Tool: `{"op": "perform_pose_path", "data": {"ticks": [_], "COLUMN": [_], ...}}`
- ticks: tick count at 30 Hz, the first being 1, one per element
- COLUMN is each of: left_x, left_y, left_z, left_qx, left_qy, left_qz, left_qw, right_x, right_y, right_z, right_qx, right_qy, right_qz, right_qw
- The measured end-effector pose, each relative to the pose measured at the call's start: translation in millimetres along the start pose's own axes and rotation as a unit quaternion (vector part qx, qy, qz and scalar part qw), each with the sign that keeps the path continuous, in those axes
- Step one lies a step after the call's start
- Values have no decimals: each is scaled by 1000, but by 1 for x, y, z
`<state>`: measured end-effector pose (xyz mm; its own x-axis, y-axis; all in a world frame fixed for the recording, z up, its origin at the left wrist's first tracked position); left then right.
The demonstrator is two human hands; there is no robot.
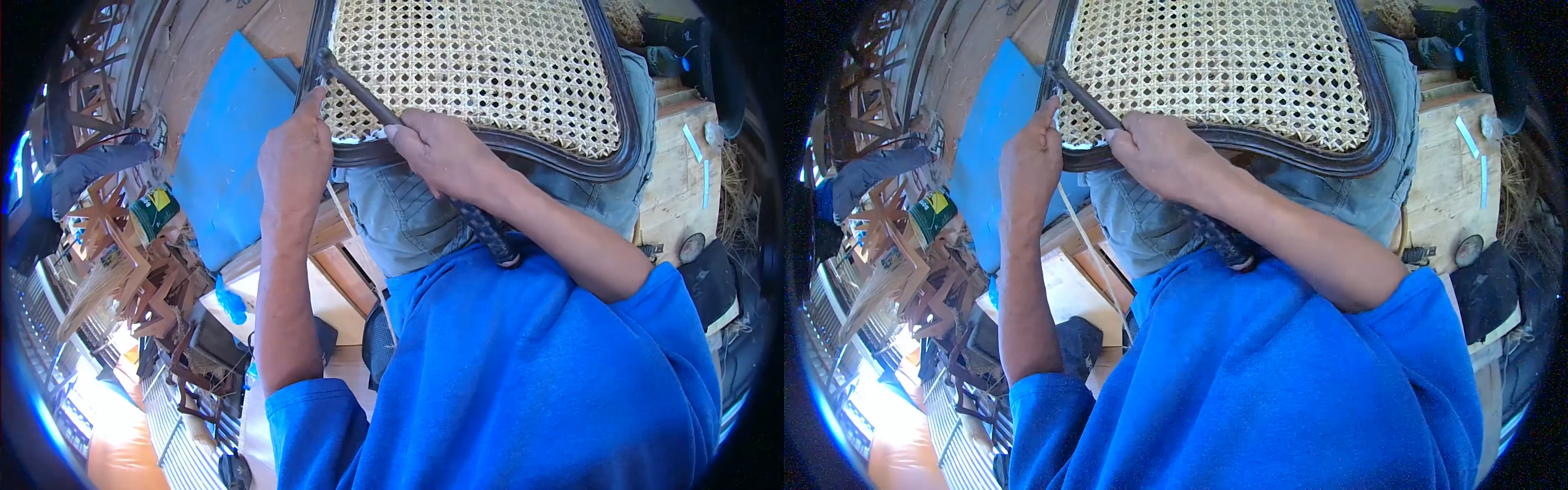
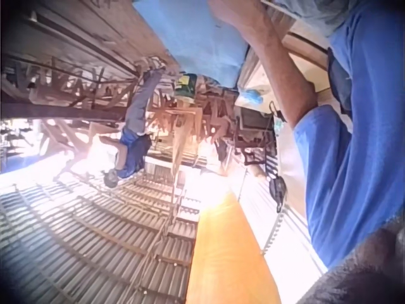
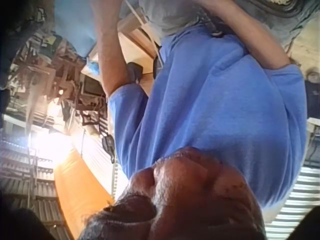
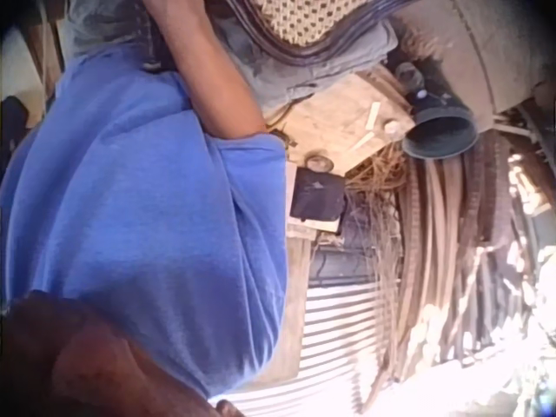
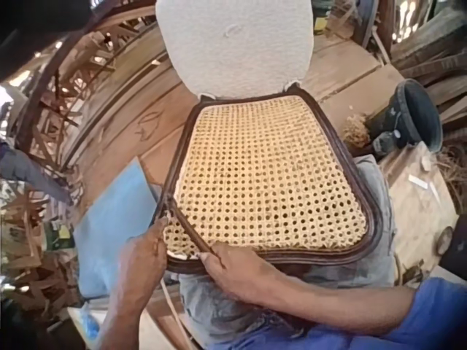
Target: Repairing a cane chair seat by securing the reed into the frame using a hammer and glue.
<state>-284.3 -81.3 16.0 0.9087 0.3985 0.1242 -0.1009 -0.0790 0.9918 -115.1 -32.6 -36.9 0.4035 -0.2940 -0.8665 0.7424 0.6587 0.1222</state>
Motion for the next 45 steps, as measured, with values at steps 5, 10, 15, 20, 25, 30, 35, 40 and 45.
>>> {"op": "perform_pose_path", "data": {"ticks": [5, 10, 15, 20, 25, 30, 35, 40, 45], "left_x": [-2, -1, -1, 0, 2, -2, -3, -1, -2], "left_y": [-2, -1, -3, -1, -1, -4, -6, -4, -5], "left_z": [0, -1, -1, -1, -1, -1, -2, -4, -2], "left_qx": [1, -5, -9, -23, -18, -12, 2, -20, -13], "left_qy": [-15, -12, -29, -34, -42, -55, -65, -66, -70], "left_qz": [-1, -9, -29, -55, -55, -59, -59, -82, -73], "left_qw": [1000, 1000, 999, 998, 997, 997, 996, 994, 995], "right_x": [1, -8, 2, 1, -8, 2, -8, 1, 1], "right_y": [5, 8, -9, -6, -2, -9, -3, 0, 10], "right_z": [6, 15, 2, 12, 10, 12, 12, 6, -4], "right_qx": [31, 41, 26, 76, 51, 19, 37, -9, 46], "right_qy": [-8, 6, 34, 67, 60, 37, 32, -42, -6], "right_qz": [-102, -146, -21, -56, -23, -34, -32, -51, -51], "right_qw": [994, 988, 999, 993, 997, 999, 998, 998, 998]}}
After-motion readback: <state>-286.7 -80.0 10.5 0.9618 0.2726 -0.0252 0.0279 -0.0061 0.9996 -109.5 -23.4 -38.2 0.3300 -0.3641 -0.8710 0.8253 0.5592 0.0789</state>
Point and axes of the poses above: each hand's wrist, its own z-axis away from the middle knuckle, its own y-axis out of the back of the hand, x = y × z, the point moved 2 cm from there along -z, towards the middle knuckle, and after that the axes turned 15 degrees about x, right-handed, at the moved point
